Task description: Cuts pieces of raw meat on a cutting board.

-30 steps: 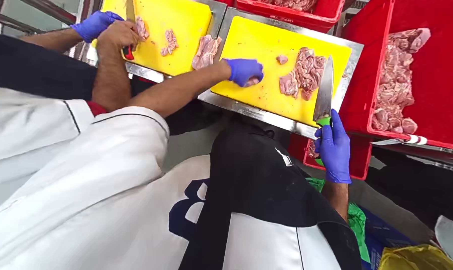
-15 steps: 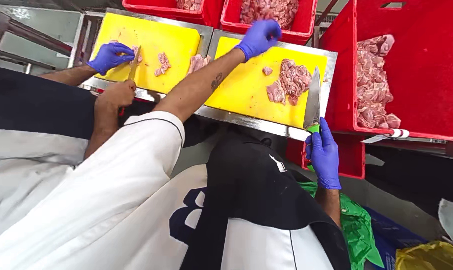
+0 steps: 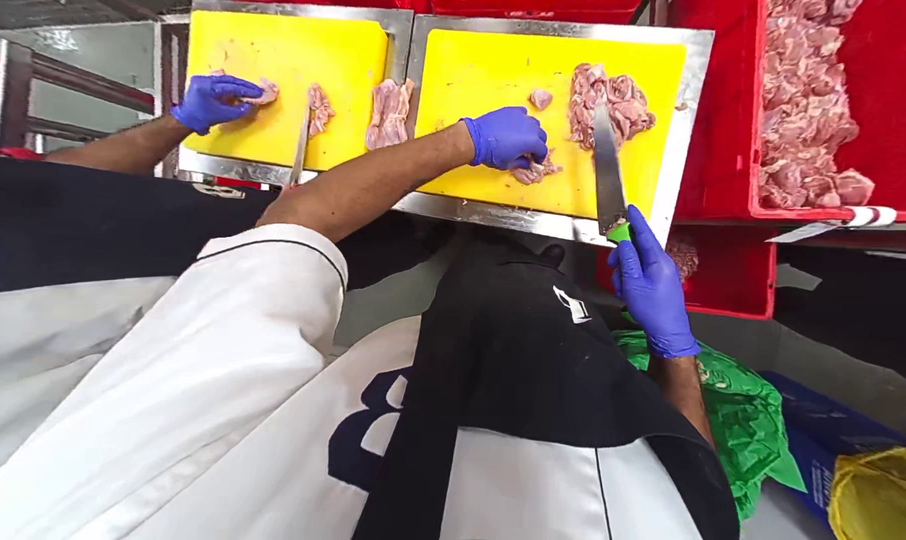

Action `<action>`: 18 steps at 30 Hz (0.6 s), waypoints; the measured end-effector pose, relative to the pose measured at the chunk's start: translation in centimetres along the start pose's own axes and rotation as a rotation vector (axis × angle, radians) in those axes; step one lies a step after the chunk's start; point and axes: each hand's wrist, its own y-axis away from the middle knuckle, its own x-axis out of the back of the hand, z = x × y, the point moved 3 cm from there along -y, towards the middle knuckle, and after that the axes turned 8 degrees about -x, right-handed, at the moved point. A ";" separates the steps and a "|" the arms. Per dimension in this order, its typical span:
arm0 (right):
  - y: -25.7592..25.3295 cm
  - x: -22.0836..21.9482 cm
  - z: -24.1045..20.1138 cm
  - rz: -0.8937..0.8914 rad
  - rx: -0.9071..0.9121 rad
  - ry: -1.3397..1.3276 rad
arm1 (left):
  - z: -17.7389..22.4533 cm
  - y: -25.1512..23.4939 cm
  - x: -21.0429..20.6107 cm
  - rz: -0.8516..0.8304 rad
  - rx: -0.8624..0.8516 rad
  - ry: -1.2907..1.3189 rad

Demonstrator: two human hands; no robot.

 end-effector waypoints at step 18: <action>-4.5 -3.8 -2.7 -0.371 0.105 0.424 | 3.3 6.4 -7.5 0.907 0.424 0.327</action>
